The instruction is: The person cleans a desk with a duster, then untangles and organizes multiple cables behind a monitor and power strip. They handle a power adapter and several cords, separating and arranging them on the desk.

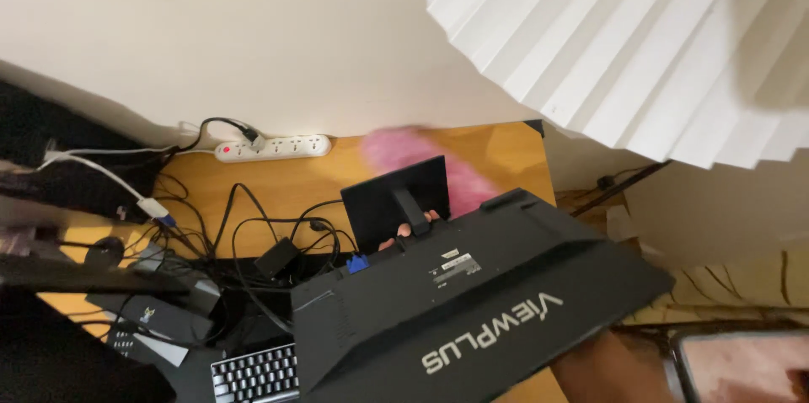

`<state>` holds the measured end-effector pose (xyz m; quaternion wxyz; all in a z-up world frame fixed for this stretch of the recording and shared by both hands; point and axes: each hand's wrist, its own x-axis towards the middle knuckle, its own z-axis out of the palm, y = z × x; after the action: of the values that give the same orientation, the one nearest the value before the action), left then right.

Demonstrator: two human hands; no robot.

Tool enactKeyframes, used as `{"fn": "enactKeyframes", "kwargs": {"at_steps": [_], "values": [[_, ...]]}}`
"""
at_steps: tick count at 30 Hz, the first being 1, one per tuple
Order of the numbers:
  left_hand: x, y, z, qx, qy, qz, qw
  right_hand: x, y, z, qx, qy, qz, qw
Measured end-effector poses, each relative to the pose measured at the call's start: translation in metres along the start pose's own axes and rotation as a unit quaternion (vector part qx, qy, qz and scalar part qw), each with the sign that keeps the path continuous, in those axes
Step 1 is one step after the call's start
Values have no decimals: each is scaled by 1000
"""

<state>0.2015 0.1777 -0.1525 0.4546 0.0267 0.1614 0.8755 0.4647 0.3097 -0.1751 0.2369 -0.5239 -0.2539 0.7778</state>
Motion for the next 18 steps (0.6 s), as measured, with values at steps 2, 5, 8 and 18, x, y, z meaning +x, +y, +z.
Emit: {"fn": "enactKeyframes", "kwargs": {"at_steps": [2, 5, 8, 18], "values": [[-1, -5, 3, -8, -14, -18, 1000, -18, -5, -6, 26, 15, 1, 1000], [3, -21, 14, -24, -45, -47, 998, -62, -21, -15, 62, 35, 3, 997], [13, -42, 25, -37, -75, -70, 994, -103, -33, -23, 99, 43, 4, 994], [24, -74, 30, -44, -118, -126, 984, -132, -109, 24, 66, 26, 10, 997]]}}
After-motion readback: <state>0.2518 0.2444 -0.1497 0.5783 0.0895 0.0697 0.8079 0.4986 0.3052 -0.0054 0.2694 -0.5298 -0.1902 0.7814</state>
